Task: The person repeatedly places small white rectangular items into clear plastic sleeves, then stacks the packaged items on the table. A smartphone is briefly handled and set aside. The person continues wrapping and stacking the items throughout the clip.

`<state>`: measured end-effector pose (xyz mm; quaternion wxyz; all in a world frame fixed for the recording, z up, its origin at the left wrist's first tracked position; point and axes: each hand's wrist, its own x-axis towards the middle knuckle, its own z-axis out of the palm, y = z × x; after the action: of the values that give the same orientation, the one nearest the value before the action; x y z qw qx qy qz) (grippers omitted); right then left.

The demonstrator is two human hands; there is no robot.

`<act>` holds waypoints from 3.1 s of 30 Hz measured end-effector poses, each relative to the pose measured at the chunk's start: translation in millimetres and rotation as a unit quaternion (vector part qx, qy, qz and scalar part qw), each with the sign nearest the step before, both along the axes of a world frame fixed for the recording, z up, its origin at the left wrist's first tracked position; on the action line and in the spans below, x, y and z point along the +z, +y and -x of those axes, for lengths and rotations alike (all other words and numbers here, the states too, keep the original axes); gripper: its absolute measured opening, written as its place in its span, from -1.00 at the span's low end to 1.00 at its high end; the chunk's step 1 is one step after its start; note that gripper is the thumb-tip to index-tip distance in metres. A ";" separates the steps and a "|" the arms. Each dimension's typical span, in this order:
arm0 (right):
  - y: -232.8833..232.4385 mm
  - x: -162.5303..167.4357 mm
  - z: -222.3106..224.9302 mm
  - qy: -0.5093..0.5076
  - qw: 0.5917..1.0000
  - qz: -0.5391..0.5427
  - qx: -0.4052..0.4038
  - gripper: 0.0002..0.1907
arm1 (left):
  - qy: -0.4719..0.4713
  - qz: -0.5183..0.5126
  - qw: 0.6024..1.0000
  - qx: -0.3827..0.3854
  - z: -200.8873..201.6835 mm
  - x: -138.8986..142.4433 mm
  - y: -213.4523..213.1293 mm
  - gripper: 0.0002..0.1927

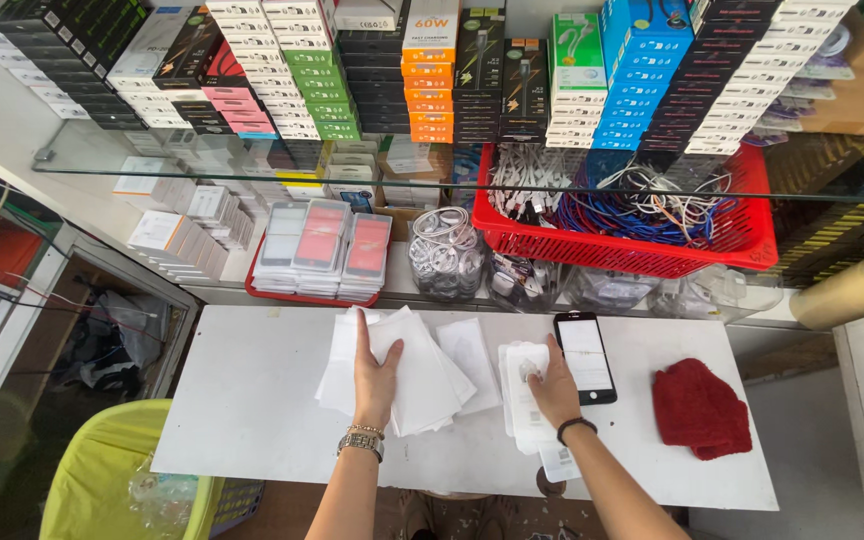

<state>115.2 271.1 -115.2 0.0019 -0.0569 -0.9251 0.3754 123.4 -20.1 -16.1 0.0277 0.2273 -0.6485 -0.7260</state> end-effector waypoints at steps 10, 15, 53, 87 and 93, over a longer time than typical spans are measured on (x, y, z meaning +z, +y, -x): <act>-46.8 3.3 -13.2 0.094 0.983 -0.156 0.012 -0.49 | -0.035 0.066 0.996 -0.057 4.6 -19.3 -27.5 -0.67; -104.6 9.9 1.3 -0.143 0.968 -0.203 0.048 -0.20 | -0.055 0.056 0.994 -0.071 9.2 -15.6 -38.5 -0.71; -45.6 162.2 70.3 -0.107 0.945 0.082 0.299 -0.74 | 0.048 0.157 0.932 -0.324 31.3 19.1 10.8 -0.65; 16.6 14.5 26.9 0.049 0.973 -0.181 0.133 -0.84 | 0.035 0.120 0.987 -0.104 12.1 -29.9 28.8 -0.39; -15.4 24.5 32.7 -0.045 0.992 0.081 0.080 -0.57 | -0.020 0.206 0.973 -0.103 13.2 -21.1 29.5 0.16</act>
<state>82.5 255.6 -90.7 -0.0744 0.0004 -0.8923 0.4453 110.2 9.3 -37.2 -0.0142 0.1632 -0.8042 -0.5713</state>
